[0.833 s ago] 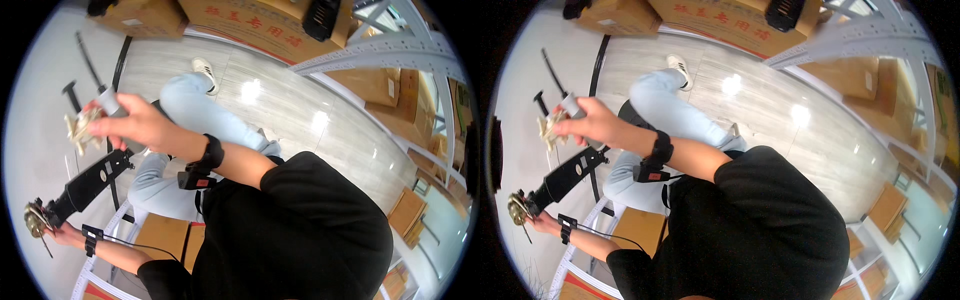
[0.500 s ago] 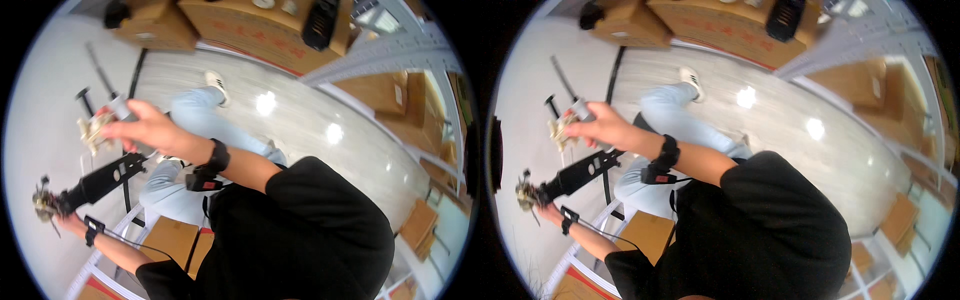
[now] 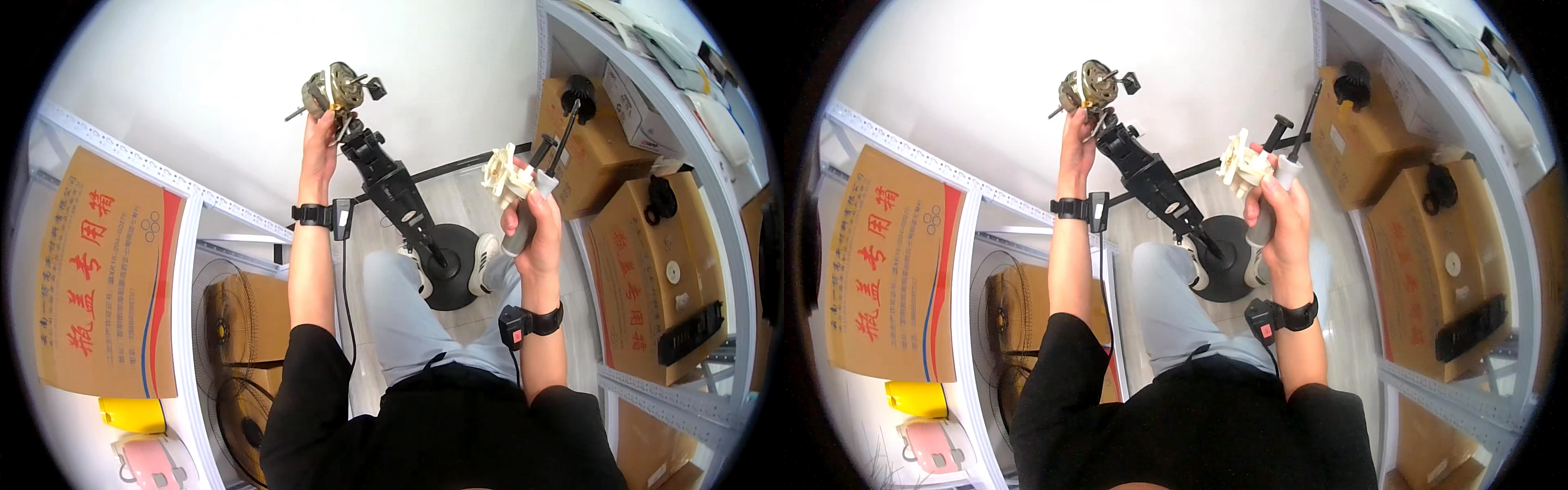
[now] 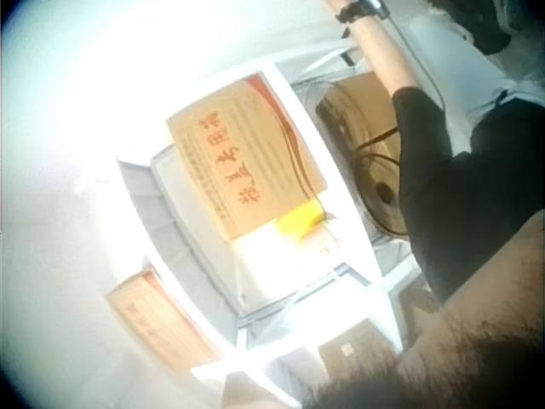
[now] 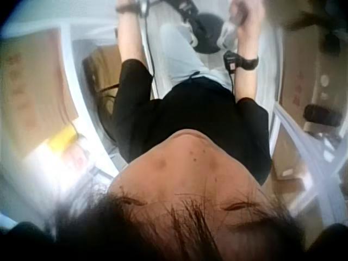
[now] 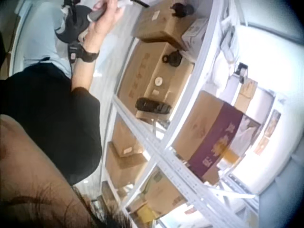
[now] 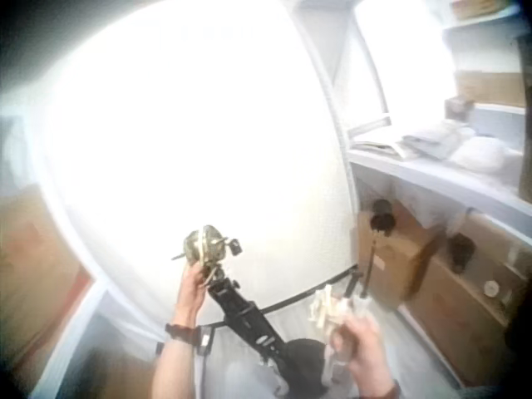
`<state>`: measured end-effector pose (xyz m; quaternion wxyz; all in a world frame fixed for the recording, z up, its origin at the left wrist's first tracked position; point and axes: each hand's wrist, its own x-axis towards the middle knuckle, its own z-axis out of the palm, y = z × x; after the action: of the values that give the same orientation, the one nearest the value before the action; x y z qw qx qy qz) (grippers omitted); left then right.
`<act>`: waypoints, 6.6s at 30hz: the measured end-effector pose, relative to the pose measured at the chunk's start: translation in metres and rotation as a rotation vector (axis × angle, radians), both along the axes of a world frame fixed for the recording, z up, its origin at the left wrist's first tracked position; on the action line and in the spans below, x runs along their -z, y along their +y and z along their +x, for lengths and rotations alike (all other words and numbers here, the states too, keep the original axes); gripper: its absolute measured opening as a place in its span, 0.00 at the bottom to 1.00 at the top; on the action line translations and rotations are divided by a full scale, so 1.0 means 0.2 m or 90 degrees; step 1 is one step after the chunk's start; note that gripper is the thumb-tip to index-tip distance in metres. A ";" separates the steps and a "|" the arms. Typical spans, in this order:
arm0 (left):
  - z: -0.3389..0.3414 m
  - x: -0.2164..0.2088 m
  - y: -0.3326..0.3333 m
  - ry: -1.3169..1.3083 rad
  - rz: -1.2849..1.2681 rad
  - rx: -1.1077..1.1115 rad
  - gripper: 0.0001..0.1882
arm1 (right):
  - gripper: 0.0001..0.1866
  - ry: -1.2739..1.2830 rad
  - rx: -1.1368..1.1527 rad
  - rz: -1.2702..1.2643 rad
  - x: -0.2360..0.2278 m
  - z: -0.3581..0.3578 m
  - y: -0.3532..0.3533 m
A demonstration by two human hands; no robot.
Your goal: The person uses a screwdriver to tighten screws on a white plastic fan component. They then attach this component to a metal fan motor assembly and continue to secure it with screws.
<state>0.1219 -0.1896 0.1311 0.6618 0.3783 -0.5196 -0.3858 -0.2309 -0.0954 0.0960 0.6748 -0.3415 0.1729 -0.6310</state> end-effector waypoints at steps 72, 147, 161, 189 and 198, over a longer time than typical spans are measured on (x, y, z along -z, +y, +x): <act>-0.06 -0.68 -0.18 -0.713 0.068 -0.227 0.11 | 0.24 0.082 -0.159 -0.045 -0.28 0.64 -0.47; 0.08 -0.44 -0.02 -0.292 -0.223 -0.106 0.21 | 0.14 0.230 0.022 -0.133 -0.26 0.74 -0.43; 0.04 -0.35 0.09 -0.318 -0.179 -0.083 0.37 | 0.13 0.273 -0.007 -0.131 -0.22 0.73 -0.40; 0.10 -0.28 0.07 -0.356 -0.245 -0.071 0.36 | 0.18 0.277 0.005 -0.140 -0.32 0.84 -0.40; 0.09 -0.28 0.05 -0.319 -0.247 -0.075 0.33 | 0.16 0.313 0.034 -0.098 -0.13 0.54 -0.24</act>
<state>0.1395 -0.1801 0.1862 0.5943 0.3578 -0.7074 -0.1357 -0.1221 -0.1432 0.1224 0.5672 -0.5304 0.2924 -0.5580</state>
